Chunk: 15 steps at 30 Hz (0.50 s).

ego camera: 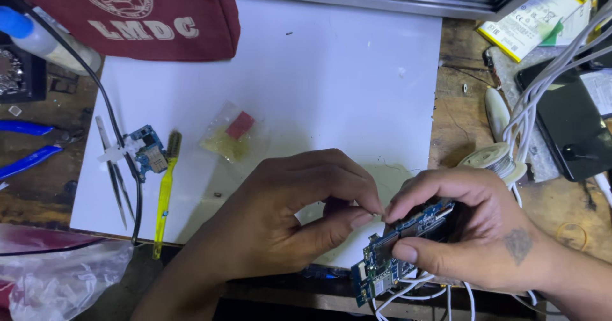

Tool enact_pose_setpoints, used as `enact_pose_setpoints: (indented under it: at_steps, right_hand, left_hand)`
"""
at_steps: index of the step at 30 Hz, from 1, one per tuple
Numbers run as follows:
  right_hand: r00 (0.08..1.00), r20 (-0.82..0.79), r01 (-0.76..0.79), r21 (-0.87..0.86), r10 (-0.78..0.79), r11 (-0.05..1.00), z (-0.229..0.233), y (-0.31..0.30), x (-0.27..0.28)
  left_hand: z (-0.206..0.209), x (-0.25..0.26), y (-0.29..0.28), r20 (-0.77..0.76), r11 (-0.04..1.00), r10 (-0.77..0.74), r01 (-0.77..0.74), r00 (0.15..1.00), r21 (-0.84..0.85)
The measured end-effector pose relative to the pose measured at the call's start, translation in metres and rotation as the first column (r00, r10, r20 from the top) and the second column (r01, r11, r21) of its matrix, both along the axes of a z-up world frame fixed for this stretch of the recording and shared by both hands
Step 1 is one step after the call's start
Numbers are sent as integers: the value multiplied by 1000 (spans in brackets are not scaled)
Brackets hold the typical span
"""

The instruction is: The person solders a small electronic component onto a green circuit board using a soldering iron and solder wire. They then use a yellow brush to clean the soldered area and inspect the board by turning it over.

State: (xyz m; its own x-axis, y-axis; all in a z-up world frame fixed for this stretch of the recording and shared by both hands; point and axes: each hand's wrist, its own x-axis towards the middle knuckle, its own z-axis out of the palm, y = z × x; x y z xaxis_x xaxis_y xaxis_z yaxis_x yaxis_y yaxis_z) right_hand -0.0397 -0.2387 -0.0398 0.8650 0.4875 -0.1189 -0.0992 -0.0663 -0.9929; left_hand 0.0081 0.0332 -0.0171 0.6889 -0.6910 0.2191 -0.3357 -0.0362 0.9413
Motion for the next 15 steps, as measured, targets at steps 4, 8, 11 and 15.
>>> enact_pose_setpoints:
  at_steps: [4,8,11,15]
  right_hand:
    - [996,-93,16,-44,-20,999,-6,-7,-4]
    - [995,-96,1,0,-1,1000,-9,-6,-5]
    - [995,-96,-21,14,22,1000,-10,-6,-7]
    - [979,-202,-8,85,25,996,-12,-4,-11]
  left_hand:
    - [-1,-6,-4,-131,999,-4,-1,991,-39]
    - [0,-10,-4,-200,998,-20,9,980,-59]
    - [1,-10,-3,-190,997,-39,26,981,-74]
    - [3,-13,-5,-166,997,-29,17,986,-77]
